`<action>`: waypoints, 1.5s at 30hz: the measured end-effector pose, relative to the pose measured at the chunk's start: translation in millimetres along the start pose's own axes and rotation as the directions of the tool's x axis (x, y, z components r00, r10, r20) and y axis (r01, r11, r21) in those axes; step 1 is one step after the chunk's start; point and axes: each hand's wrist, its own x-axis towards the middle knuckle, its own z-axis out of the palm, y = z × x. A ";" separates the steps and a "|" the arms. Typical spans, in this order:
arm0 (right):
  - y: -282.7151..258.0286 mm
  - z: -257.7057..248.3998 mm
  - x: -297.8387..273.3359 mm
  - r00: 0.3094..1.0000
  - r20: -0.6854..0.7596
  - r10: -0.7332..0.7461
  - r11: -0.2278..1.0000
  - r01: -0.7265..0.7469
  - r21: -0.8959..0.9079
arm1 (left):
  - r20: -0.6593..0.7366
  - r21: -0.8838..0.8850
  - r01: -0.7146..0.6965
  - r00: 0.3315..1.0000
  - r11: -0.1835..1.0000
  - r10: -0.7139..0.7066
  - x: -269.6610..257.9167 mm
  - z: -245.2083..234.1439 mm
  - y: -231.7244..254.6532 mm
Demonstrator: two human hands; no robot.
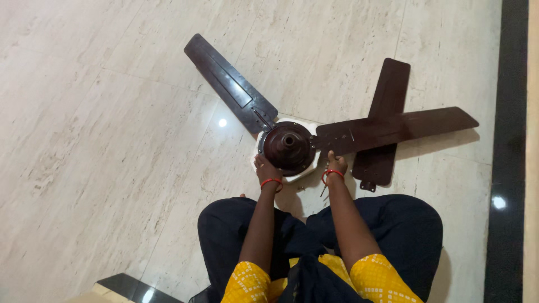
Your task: The person sits on the floor and uses a screwdriver to loosen and remove the screws holding the blades to the motor housing of an electric fan. They remove one blade, then continue to loosen the remaining blades.
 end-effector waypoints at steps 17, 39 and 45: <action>2.2 -22.1 -42.4 0.977 0.182 0.108 0.977 -0.138 0.162 | 0.170 0.088 -0.063 0.984 0.994 0.047 -23.9 -14.3 6.3; -1.5 -20.6 -50.6 0.965 0.129 0.228 0.922 -0.256 0.291 | 0.259 0.055 -0.012 0.966 0.998 -0.003 -11.6 -1.8 0.6; 10.5 -31.5 -58.5 0.949 0.204 0.240 0.835 -0.309 0.456 | 0.238 0.057 -0.025 0.971 0.998 0.011 -16.3 0.9 -1.9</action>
